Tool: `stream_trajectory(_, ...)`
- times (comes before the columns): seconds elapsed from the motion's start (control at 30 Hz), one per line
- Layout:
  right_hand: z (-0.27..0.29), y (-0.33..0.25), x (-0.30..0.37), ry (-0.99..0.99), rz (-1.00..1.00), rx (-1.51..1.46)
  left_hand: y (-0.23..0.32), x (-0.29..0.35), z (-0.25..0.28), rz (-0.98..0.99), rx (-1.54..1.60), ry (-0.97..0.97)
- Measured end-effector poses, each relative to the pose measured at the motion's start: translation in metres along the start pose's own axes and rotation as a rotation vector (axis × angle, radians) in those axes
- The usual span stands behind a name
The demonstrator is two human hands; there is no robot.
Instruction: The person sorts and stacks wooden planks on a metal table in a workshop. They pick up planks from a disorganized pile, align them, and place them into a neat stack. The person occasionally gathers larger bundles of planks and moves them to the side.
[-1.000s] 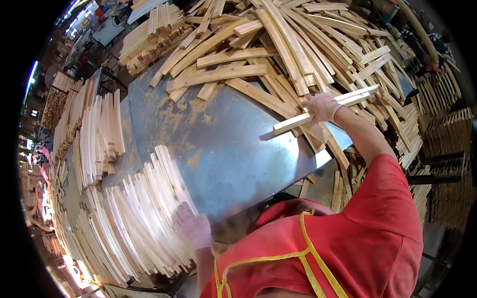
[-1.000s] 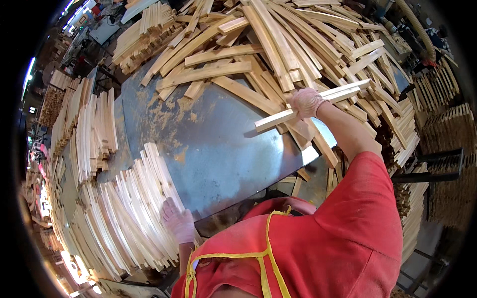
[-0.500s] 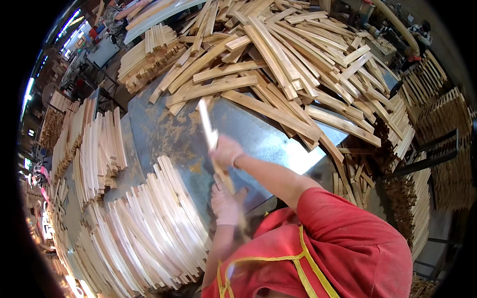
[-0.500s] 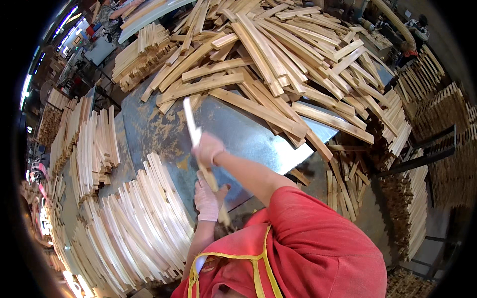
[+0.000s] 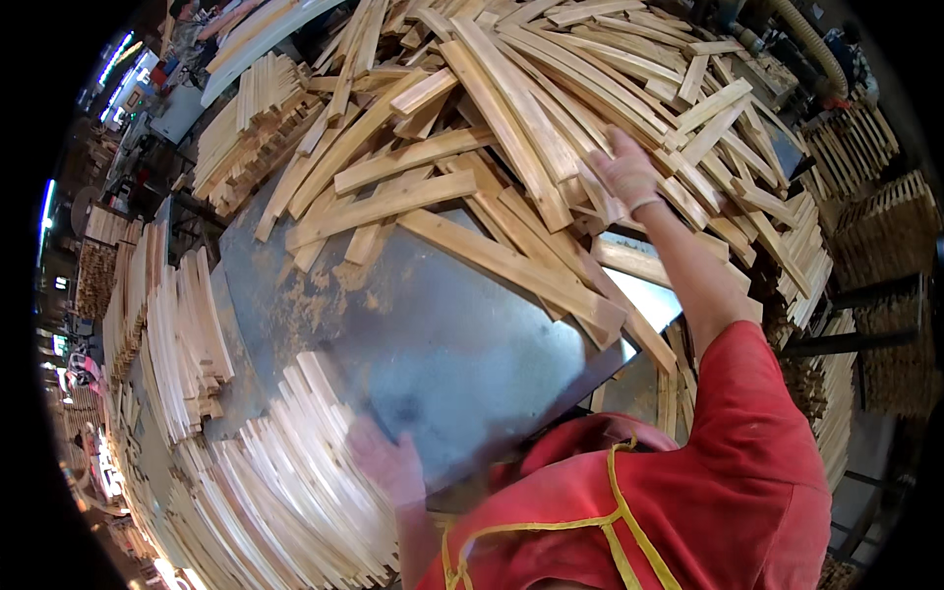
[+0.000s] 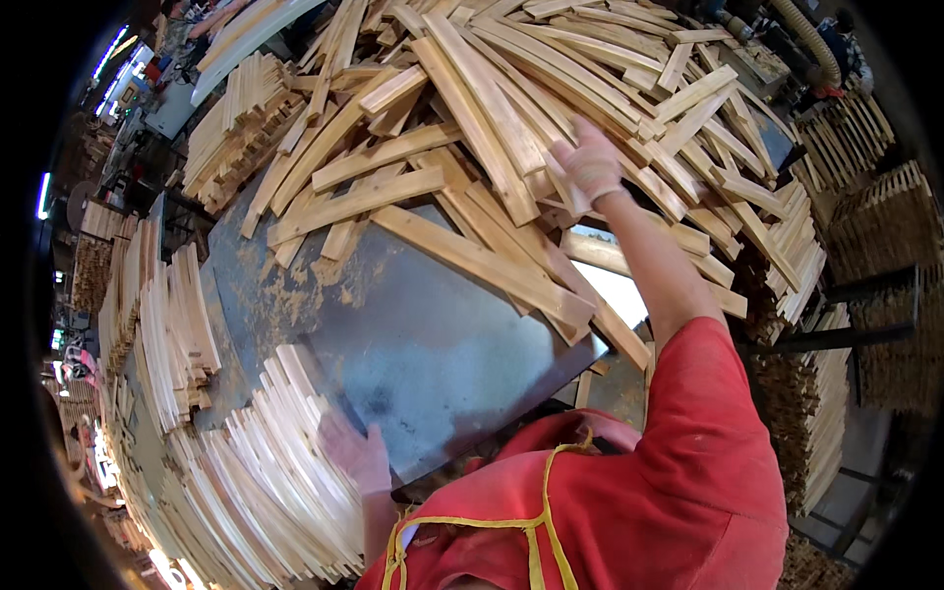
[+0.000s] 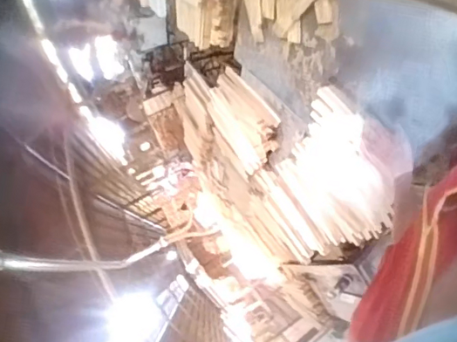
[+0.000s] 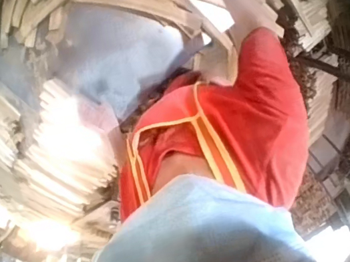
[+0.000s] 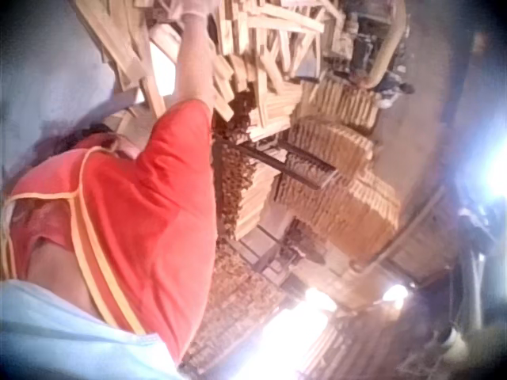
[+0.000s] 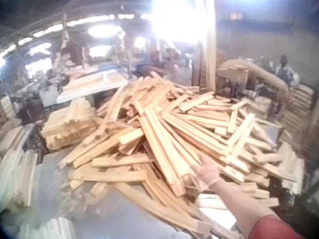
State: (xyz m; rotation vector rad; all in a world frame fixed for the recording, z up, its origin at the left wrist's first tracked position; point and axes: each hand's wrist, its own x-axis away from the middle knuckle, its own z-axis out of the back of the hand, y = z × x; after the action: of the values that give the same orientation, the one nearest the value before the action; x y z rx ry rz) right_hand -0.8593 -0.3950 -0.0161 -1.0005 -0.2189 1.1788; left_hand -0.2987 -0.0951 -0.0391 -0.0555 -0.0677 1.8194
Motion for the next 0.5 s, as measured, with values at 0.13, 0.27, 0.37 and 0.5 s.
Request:
stream_trajectory(0.13, 0.022, 0.048, -0.052, -0.417, -0.413, 0.134, 0.137, -0.099, 0.02, -0.331, 0.588, 0.005)
stream_trajectory(0.27, -0.005, 0.076, -0.053, -0.482, -0.409, -0.253, 0.296, -0.197, 0.051, -0.282, 1.353, -0.394)
stream_trajectory(0.37, -0.004, 0.063, -0.068, -0.556, -0.372, -0.2, 0.385, -0.26, 0.063, -0.215, 1.484, -0.548)
stream_trajectory(0.5, -0.033, 0.044, -0.053, -0.623, -0.256, -0.279, 0.441, -0.293, 0.026, -0.037, 1.815, -0.573)
